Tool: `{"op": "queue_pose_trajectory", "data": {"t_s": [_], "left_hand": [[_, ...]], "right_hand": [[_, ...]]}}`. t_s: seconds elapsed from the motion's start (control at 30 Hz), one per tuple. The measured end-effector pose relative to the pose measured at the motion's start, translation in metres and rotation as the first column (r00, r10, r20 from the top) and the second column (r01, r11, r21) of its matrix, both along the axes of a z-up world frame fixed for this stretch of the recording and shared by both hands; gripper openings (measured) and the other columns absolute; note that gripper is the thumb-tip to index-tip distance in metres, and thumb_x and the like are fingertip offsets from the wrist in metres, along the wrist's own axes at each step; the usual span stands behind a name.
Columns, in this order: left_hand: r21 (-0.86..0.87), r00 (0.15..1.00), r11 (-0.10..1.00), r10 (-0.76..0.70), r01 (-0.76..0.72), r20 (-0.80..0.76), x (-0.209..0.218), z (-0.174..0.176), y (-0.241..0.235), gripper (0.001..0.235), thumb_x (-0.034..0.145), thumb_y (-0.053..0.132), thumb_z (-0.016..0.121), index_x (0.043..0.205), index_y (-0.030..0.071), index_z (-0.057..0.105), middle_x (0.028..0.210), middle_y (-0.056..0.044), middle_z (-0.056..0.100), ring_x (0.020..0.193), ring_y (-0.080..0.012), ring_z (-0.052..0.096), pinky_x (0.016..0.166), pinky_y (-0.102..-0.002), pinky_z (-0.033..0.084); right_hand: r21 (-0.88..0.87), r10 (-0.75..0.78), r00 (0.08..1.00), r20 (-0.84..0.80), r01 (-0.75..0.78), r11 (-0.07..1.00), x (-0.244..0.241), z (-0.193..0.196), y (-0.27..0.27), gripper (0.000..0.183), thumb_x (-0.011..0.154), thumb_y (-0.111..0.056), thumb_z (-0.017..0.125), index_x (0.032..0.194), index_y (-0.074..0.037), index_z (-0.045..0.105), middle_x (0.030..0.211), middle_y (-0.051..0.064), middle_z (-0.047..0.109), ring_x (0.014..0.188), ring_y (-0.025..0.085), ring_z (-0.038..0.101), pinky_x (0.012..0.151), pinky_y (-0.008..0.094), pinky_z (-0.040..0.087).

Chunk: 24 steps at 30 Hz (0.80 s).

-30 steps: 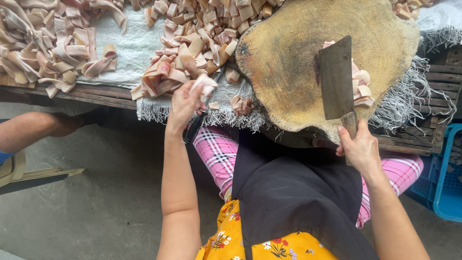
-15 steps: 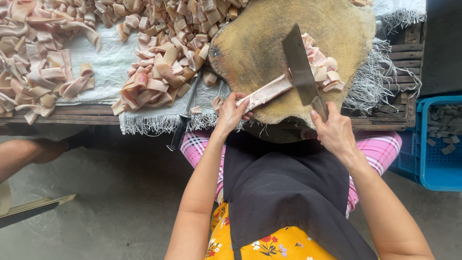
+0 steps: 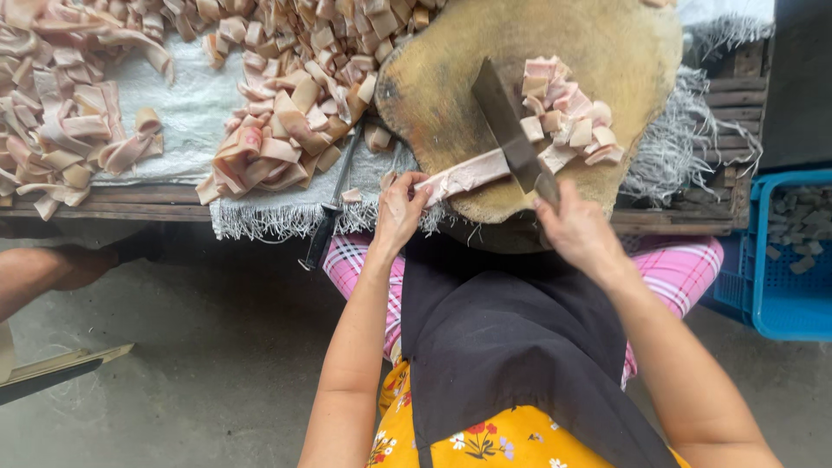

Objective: The person sits cross-legged on the floor and uses a large cleaver to chop strips of pale meat into small cubes on a round wooden cutting board. The person repeatedly picks up meat strips, cuts them, and moves the diced pieces aside.

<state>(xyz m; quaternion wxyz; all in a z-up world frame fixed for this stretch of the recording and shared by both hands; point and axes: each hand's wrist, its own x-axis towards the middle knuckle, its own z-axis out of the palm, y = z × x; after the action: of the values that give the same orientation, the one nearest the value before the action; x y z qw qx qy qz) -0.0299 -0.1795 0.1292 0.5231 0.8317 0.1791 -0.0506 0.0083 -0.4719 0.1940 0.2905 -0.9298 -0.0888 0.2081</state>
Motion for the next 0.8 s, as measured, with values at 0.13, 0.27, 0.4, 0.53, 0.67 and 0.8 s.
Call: {"op": "queue_pose_trajectory", "data": {"t_s": [0.13,0.27,0.4,0.53,0.67,0.8], "left_hand": [[-0.054,0.999,0.998,-0.030,0.031,0.023,-0.002,-0.002,0.001,0.027,0.095,0.016,0.066,0.116,-0.001,0.069,0.087,-0.010,0.074,0.074,-0.0150,0.072,0.067,-0.029,0.059],[-0.037,1.000,0.999,-0.023,0.024,0.016,0.004,-0.004,-0.008,0.028,0.095,0.017,0.068,0.115,-0.003,0.069,0.085,-0.011,0.075,0.071,-0.0164,0.071,0.065,-0.030,0.058],[-0.017,0.999,0.999,-0.048,0.049,0.015,0.004,-0.002,-0.009,0.029,0.094,0.019,0.067,0.114,-0.001,0.070,0.085,-0.010,0.075,0.072,-0.0172,0.072,0.070,-0.031,0.057],[0.071,0.998,0.996,-0.060,0.058,0.027,-0.008,-0.003,-0.007,0.030,0.092,0.023,0.071,0.111,0.000,0.072,0.088,-0.010,0.076,0.081,-0.0190,0.072,0.077,-0.035,0.055],[0.016,0.997,0.998,-0.059,0.059,0.039,-0.004,-0.008,-0.012,0.029,0.093,0.023,0.070,0.113,0.002,0.071,0.094,-0.010,0.076,0.087,-0.0197,0.073,0.081,-0.034,0.056],[-0.009,0.999,0.999,-0.038,0.038,-0.031,0.006,-0.008,-0.032,0.032,0.093,0.026,0.069,0.115,0.004,0.070,0.093,-0.012,0.077,0.085,-0.0225,0.075,0.079,-0.035,0.057]], "right_hand": [[0.120,-0.112,0.994,0.003,0.111,0.987,0.006,0.050,-0.007,0.037,0.107,-0.034,0.057,0.124,-0.002,0.051,0.076,0.022,0.071,0.065,0.035,0.074,0.058,0.046,0.058],[0.309,-0.189,0.950,0.248,0.108,0.945,0.000,0.075,-0.002,0.038,0.109,-0.034,0.056,0.125,0.000,0.049,0.072,0.020,0.070,0.062,0.032,0.073,0.055,0.045,0.056],[0.226,-0.080,0.968,0.240,0.024,0.974,-0.012,0.024,0.015,0.038,0.109,-0.032,0.056,0.123,0.002,0.046,0.077,0.024,0.070,0.069,0.040,0.072,0.061,0.049,0.058],[0.052,-0.023,0.995,0.094,0.018,0.999,-0.017,-0.010,0.003,0.044,0.103,-0.031,0.061,0.130,0.001,0.049,0.080,0.032,0.069,0.075,0.052,0.069,0.065,0.057,0.054],[0.026,-0.127,0.992,0.022,0.127,0.992,-0.011,0.023,-0.016,0.040,0.105,-0.035,0.060,0.127,-0.003,0.053,0.082,0.027,0.070,0.075,0.046,0.073,0.064,0.053,0.057],[0.237,-0.255,0.951,0.176,0.211,0.948,-0.011,0.067,-0.014,0.037,0.109,-0.035,0.060,0.125,-0.002,0.050,0.080,0.023,0.071,0.071,0.041,0.075,0.063,0.050,0.058]]}}
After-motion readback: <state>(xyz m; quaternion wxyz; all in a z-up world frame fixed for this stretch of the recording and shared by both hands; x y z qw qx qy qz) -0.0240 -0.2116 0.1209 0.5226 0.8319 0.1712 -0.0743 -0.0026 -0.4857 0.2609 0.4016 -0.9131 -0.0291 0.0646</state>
